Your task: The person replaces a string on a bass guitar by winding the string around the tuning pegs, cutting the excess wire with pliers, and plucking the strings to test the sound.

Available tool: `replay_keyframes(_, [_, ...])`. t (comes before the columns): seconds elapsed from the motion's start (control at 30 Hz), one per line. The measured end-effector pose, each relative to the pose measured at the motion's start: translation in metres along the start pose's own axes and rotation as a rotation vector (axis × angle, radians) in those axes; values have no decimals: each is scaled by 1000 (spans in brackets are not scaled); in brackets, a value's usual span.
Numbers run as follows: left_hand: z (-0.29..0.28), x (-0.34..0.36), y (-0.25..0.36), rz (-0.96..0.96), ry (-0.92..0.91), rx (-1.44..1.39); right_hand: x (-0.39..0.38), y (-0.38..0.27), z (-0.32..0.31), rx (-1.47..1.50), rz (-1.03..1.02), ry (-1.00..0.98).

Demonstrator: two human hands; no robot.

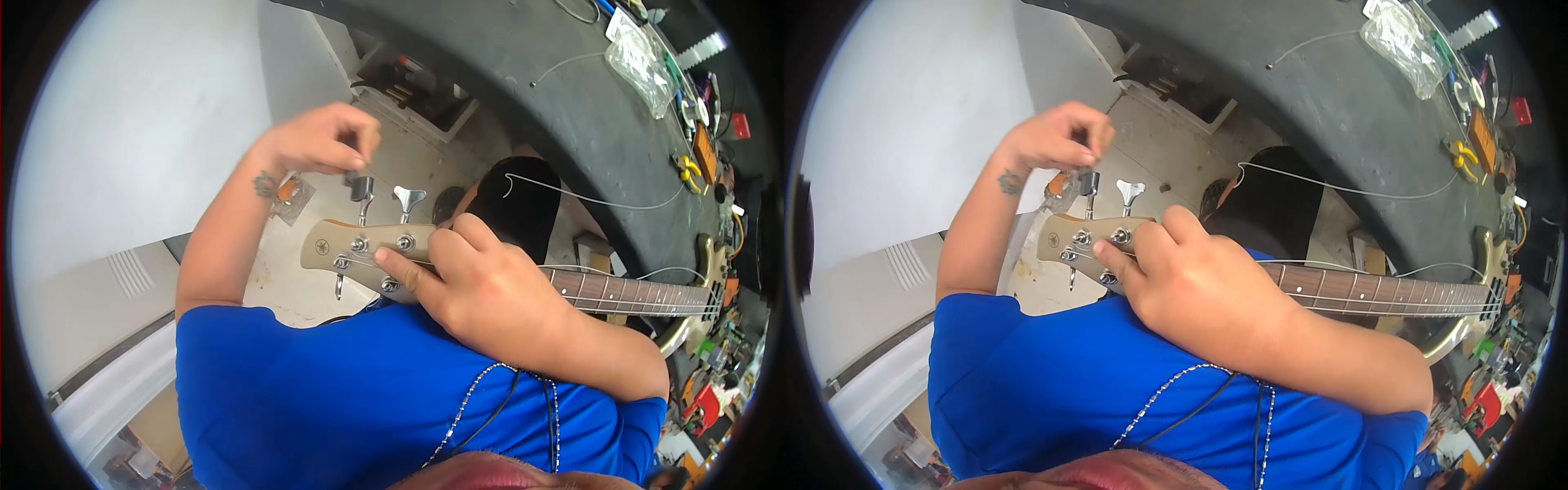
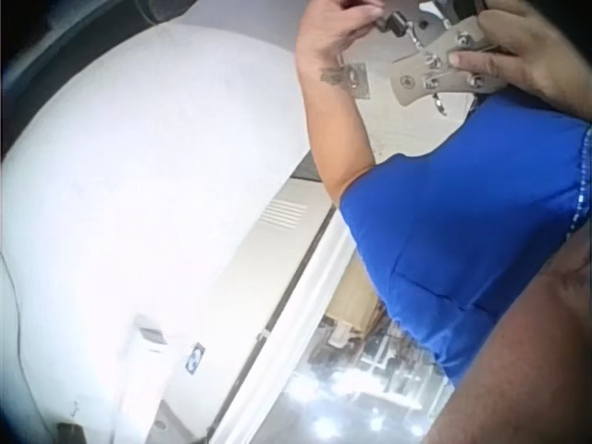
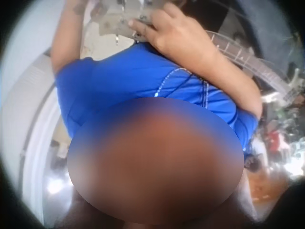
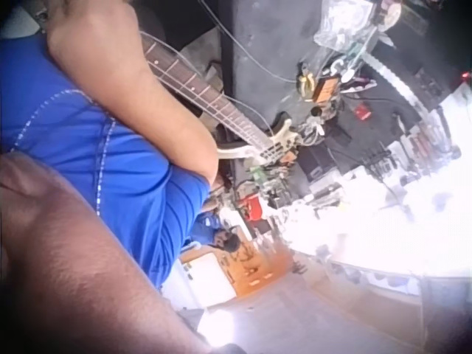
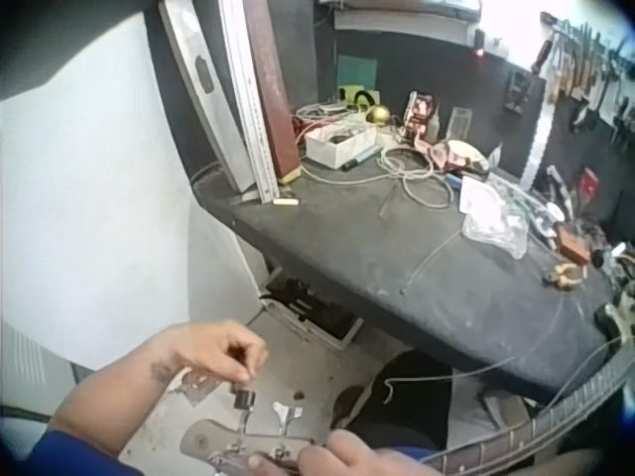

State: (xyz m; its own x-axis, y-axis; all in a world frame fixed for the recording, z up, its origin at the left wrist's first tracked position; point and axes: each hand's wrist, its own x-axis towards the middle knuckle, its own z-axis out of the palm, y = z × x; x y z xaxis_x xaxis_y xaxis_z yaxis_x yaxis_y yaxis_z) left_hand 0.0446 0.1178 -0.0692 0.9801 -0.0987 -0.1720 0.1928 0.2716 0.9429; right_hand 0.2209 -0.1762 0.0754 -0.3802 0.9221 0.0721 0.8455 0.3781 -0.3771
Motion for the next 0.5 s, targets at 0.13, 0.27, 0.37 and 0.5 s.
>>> replay_keyframes(0.13, [13,-6,23,200,-11,-161,0,1,0,-3,6,-14])
replay_keyframes(0.27, [48,32,21,236,88,-316,-2,3,2,17,9,-1])
replay_keyframes(0.37, [35,28,1,-97,106,55,-3,5,-2,1,-18,-7])
replay_keyframes(0.5, [2,-18,8,165,27,-116,-1,1,2,15,-28,17])
